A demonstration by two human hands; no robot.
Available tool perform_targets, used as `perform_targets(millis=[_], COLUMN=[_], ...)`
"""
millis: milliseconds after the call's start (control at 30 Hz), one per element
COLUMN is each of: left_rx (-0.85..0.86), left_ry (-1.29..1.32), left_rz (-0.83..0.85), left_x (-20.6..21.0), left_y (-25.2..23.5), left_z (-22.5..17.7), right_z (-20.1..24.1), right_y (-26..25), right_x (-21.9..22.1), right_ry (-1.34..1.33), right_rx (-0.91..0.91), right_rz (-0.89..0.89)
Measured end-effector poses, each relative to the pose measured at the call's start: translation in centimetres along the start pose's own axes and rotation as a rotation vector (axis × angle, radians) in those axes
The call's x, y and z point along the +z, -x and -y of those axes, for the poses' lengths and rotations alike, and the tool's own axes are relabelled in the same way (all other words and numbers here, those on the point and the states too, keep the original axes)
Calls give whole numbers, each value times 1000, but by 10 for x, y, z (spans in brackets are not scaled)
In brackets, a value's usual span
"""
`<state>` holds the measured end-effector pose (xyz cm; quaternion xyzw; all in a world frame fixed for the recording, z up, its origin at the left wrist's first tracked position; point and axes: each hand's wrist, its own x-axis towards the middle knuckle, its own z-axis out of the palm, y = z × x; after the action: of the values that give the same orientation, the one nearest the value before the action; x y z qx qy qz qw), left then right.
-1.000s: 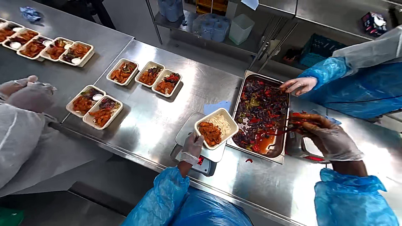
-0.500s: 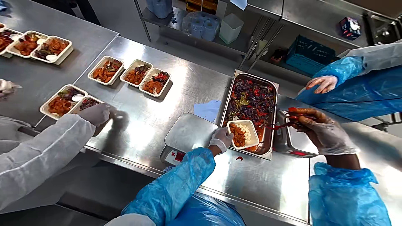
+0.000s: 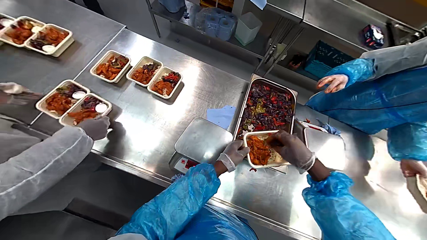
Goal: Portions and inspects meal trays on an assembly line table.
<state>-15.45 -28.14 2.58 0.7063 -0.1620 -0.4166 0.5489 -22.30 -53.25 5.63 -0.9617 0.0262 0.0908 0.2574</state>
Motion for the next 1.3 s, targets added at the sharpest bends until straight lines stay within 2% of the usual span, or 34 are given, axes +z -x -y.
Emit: perform_targets(millis=[100, 233, 433, 567, 700, 800, 967, 1167, 1300], left_rx=[62, 172, 163, 159, 103, 48, -4, -19, -146], left_ry=[12, 48, 63, 32, 30, 54, 108, 44, 30], left_rz=[-44, -166, -298, -425, -471, -458, -451, -443, -404], left_x=[-11, -38, -87, -106, -121, -128, -141, -144, -149], left_y=[-9, -6, 38, 58, 70, 77, 68, 66, 62], left_z=[37, 74, 88, 120, 140, 142, 141, 141, 140], right_z=[19, 55, 90, 113, 121, 129, 157, 157, 164], right_y=[-21, -44, -92, -105, -120, -124, -116, -120, -112], right_x=[7, 11, 64, 84, 123, 140, 137, 170, 164], right_ry=[176, 183, 65, -24, -44, -82, -133, -61, -128], right_rx=[-87, -221, -367, -337, -363, -324, -126, -82, -44], right_rz=[117, 60, -46, -77, -171, -175, -255, -288, -305])
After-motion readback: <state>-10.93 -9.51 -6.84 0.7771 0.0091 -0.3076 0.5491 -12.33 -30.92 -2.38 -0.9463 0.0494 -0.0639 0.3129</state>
